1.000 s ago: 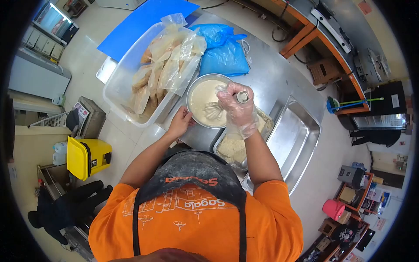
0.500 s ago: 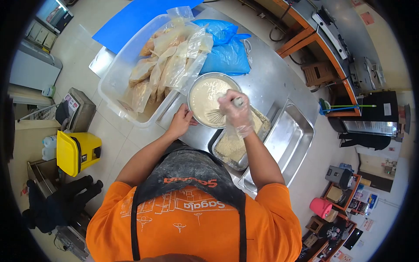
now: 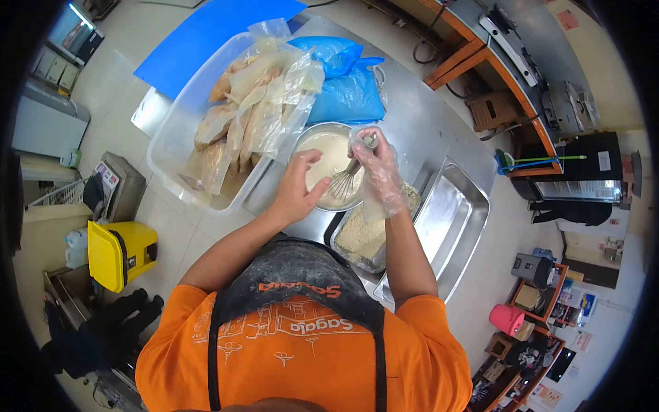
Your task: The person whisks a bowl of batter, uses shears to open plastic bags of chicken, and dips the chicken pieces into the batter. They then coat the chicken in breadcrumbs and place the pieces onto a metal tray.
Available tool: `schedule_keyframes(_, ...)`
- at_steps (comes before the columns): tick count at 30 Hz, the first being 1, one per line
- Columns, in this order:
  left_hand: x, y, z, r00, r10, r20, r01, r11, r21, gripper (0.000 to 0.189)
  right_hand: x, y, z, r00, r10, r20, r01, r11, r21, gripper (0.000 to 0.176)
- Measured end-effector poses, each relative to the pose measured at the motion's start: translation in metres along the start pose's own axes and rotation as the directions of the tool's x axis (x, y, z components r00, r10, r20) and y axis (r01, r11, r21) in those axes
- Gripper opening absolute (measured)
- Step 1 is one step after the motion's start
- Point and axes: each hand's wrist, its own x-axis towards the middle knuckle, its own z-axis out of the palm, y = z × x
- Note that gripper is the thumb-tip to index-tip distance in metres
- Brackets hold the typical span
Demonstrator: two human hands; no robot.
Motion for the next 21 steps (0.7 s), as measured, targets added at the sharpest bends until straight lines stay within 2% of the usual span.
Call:
schedule_keyframes(1,0.011,0.004,0.006,0.994,0.113,0.006,-0.113,0.993,0.037,0.049,-0.003,0.002,-0.003,0.997,-0.07,0.034,0.07,0.998,0.008,0.03)
schedule_keyframes(2,0.018,0.01,0.013,0.993,0.091,0.075,-0.093,0.996,0.014,0.054,-0.006,0.004,-0.007,0.987,-0.144,0.065,0.143,0.99,0.015,0.038)
schedule_keyframes(5,0.034,0.026,0.039,0.985,0.161,0.067,-0.148,0.974,-0.17,0.052,-0.019,0.013,-0.01,0.993,-0.115,-0.007,0.11,0.928,0.355,0.057)
schedule_keyframes(6,0.035,0.035,0.048,0.993,0.116,0.006,-0.112,0.972,-0.204,0.044,-0.017,0.029,-0.02,0.987,-0.106,-0.118,0.143,0.915,0.378,0.06)
schedule_keyframes(7,0.035,0.037,0.053,0.993,-0.005,0.117,0.031,0.975,-0.22,0.041,-0.016,0.047,-0.029,0.97,-0.089,-0.228,0.178,0.897,0.404,0.062)
schedule_keyframes(9,0.042,0.035,0.062,0.908,-0.229,0.351,0.302,0.938,-0.171,0.036,-0.014,0.066,-0.034,0.943,-0.078,-0.322,0.193,0.921,0.34,0.061)
schedule_keyframes(12,0.041,0.038,0.068,0.887,-0.25,0.388,0.422,0.782,-0.459,0.028,-0.01,0.065,-0.027,0.926,-0.04,-0.376,0.209,0.882,0.422,0.062)
schedule_keyframes(15,0.042,0.019,0.068,0.947,0.094,0.306,0.049,0.903,-0.428,0.044,-0.008,0.047,-0.02,0.946,-0.067,-0.317,0.203,0.886,0.417,0.06)
schedule_keyframes(18,0.052,0.022,0.08,0.993,0.09,0.079,-0.056,0.934,-0.354,0.068,-0.008,0.029,-0.006,0.977,-0.181,-0.115,0.198,0.968,0.152,0.066)
schedule_keyframes(20,0.062,0.024,0.087,0.992,0.085,-0.09,-0.107,0.953,-0.283,0.084,-0.008,0.037,0.007,0.992,-0.117,-0.052,0.128,0.941,0.312,0.067)
schedule_keyframes(21,0.066,0.023,0.083,0.99,0.059,-0.126,-0.094,0.951,-0.296,0.089,-0.01,0.042,0.015,0.996,-0.084,-0.011,0.081,0.917,0.392,0.067)
